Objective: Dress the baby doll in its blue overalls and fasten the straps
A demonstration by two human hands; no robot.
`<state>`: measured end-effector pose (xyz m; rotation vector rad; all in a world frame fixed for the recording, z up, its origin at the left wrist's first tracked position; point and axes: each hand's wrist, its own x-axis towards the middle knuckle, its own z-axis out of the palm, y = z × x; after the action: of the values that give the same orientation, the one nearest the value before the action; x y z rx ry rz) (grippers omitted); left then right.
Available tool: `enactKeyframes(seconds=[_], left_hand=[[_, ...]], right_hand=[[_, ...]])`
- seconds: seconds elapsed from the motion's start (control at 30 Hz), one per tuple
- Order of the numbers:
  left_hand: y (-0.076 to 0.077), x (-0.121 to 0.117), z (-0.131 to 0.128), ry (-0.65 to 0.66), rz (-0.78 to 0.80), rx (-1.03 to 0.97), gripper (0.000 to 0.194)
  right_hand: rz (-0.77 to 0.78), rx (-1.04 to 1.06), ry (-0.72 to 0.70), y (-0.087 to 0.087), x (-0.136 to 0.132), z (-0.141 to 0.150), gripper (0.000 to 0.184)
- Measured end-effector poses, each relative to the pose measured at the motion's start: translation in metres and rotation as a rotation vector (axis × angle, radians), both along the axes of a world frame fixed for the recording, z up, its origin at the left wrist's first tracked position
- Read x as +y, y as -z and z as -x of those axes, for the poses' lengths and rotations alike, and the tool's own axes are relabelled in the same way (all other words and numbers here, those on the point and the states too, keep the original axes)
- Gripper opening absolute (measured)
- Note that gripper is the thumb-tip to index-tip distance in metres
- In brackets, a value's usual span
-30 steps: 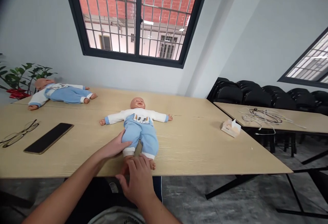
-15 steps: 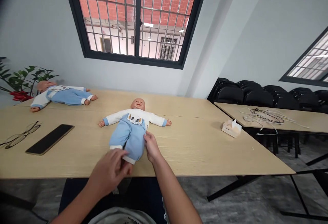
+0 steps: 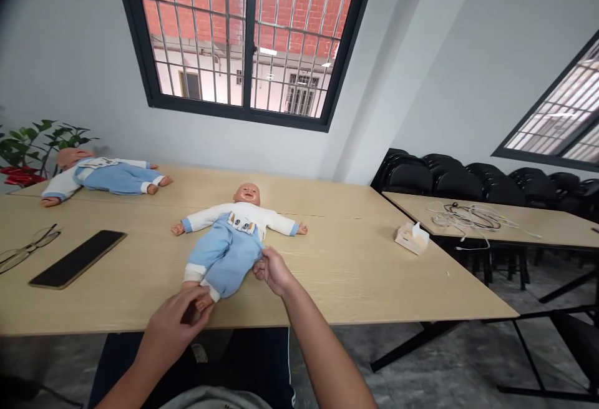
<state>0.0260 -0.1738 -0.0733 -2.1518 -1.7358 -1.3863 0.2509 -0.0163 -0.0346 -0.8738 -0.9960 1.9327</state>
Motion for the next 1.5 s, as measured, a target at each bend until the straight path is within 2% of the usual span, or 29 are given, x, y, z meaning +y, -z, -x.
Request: enactKeyframes(seconds=[0.17, 0.3, 0.5, 0.63, 0.7, 0.83, 0.97, 1.07, 1.17, 1.27, 1.4, 1.5], left_hand=[[0.002, 0.0, 0.019, -0.032, 0.016, -0.246, 0.031], [0.002, -0.003, 0.029, -0.003, 0.046, -0.41, 0.032], [0.001, -0.011, 0.035, 0.164, -0.18, -0.292, 0.032], [-0.002, -0.013, 0.035, 0.234, -0.219, -0.373, 0.03], [-0.005, -0.013, 0.033, 0.233, -0.208, -0.377, 0.027], [-0.012, -0.011, 0.026, 0.21, -0.125, -0.275, 0.023], [-0.022, -0.011, 0.013, 0.26, 0.043, -0.117, 0.031], [-0.033, -0.011, -0.003, 0.335, 0.118, 0.064, 0.03], [-0.042, -0.009, -0.022, 0.389, 0.114, 0.233, 0.025], [-0.044, -0.005, -0.042, 0.394, 0.133, 0.351, 0.024], [-0.041, 0.001, -0.061, 0.427, 0.227, 0.441, 0.03], [-0.051, 0.008, -0.06, 0.536, 0.275, 0.423, 0.04]], right_hand=[[-0.079, -0.172, -0.165, -0.008, 0.01, -0.016, 0.025], [-0.223, -0.384, -0.203, -0.011, 0.021, -0.02, 0.025], [-0.384, -0.79, 0.127, -0.008, 0.053, -0.013, 0.019], [-0.417, -0.843, 0.273, -0.002, 0.077, -0.009, 0.012], [-0.446, -0.844, 0.299, 0.002, 0.082, -0.008, 0.012], [-0.52, -0.808, 0.236, 0.007, 0.077, -0.015, 0.021], [-0.644, -0.82, 0.174, 0.013, 0.068, -0.028, 0.018], [-0.714, -0.876, 0.236, 0.017, 0.065, -0.028, 0.016], [-0.75, -0.889, 0.294, 0.019, 0.064, -0.022, 0.021], [-0.799, -0.866, 0.305, 0.015, 0.065, -0.017, 0.032], [-0.871, -0.846, 0.27, 0.005, 0.075, -0.011, 0.032], [-0.867, -0.809, 0.239, -0.002, 0.086, -0.006, 0.028]])
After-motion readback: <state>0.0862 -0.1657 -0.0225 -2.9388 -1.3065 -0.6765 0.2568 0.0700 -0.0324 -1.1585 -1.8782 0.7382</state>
